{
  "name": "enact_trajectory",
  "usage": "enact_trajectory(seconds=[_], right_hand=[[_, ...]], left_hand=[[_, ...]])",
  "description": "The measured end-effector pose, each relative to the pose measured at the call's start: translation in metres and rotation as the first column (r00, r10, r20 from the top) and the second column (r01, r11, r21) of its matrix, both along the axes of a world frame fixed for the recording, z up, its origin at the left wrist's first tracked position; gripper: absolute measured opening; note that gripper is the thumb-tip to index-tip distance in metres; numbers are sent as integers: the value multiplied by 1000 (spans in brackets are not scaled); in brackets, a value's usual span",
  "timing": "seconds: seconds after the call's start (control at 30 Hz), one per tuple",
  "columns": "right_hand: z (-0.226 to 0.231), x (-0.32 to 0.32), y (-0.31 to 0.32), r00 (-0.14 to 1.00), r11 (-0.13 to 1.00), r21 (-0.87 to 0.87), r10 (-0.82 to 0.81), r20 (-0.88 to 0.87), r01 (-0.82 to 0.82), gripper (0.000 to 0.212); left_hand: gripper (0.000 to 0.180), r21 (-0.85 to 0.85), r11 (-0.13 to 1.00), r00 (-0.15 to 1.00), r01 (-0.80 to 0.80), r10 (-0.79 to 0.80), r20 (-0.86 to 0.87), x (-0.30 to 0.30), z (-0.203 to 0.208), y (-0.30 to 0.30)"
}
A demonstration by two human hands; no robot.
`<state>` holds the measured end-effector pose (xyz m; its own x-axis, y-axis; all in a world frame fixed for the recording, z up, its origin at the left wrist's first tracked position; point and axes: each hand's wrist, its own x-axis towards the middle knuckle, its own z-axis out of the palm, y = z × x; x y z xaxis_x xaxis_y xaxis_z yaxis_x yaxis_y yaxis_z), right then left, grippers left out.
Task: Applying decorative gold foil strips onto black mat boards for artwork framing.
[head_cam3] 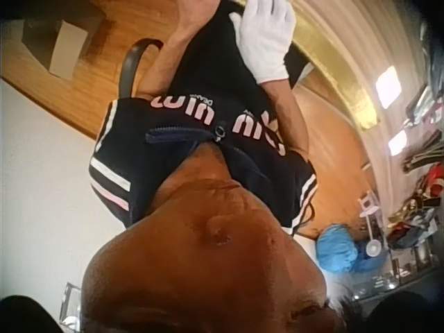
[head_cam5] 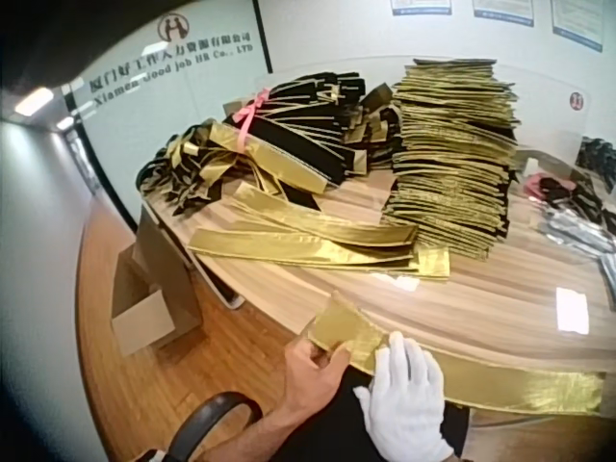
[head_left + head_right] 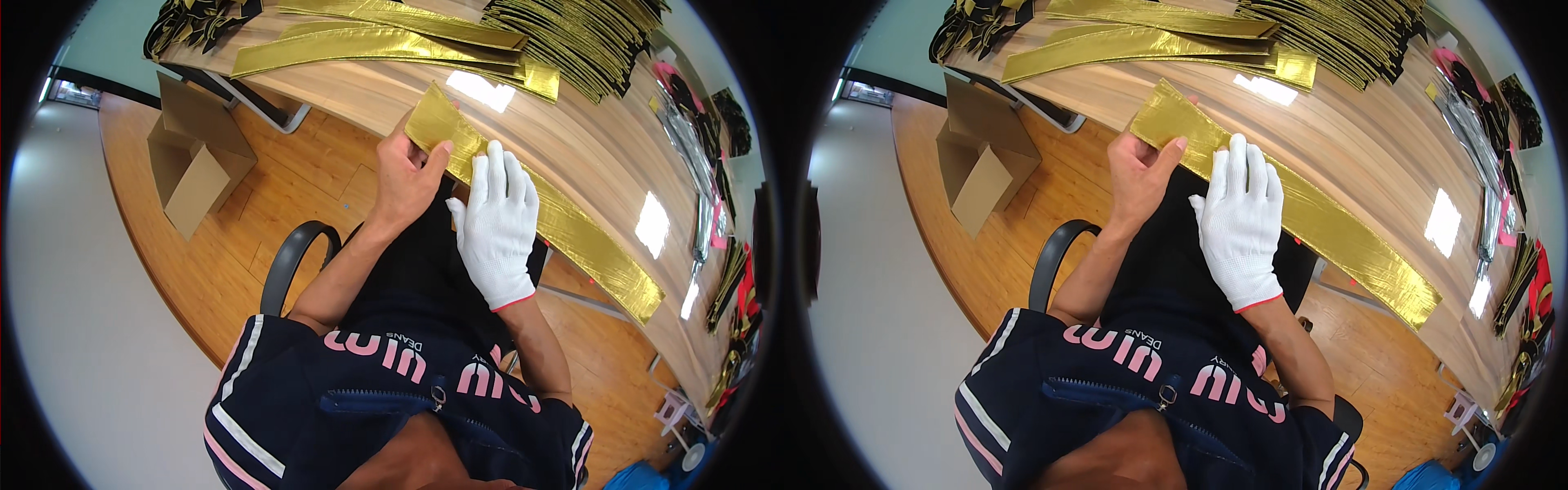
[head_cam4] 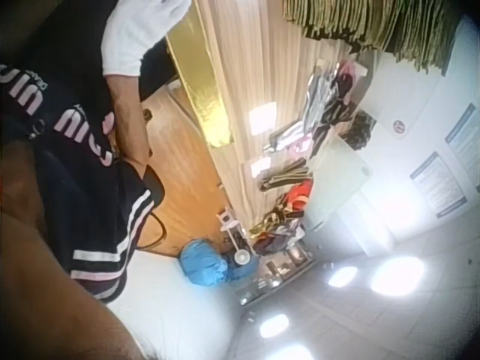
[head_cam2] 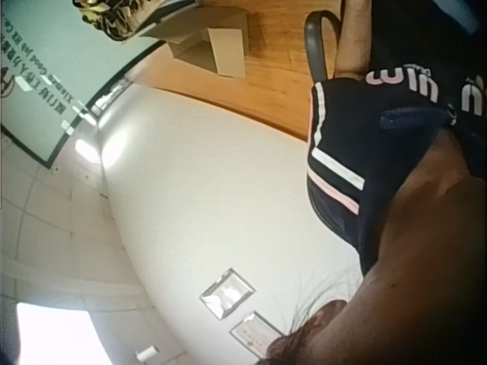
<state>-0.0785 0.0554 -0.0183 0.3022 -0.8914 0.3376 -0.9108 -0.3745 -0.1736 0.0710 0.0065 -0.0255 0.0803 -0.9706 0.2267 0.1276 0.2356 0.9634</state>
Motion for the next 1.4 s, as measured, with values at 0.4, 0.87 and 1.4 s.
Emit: enact_trajectory(seconds=[0.4, 0.87, 1.4], right_hand=[[-15, 1, -3, 996, 993, -122, -13, -89, 3, 62], [-9, -14, 3, 994, 995, -71, 76, 73, -70, 52], [11, -34, 22, 989, 995, 56, 70, 128, -78, 45]], left_hand=[[58, -173, 952, 914, 250, -174, 366, -10, 10, 11], [84, -177, 874, 837, 453, -348, 423, -10, 5, -2], [104, -210, 831, 558, 516, -140, 818, -15, 5, 2]])
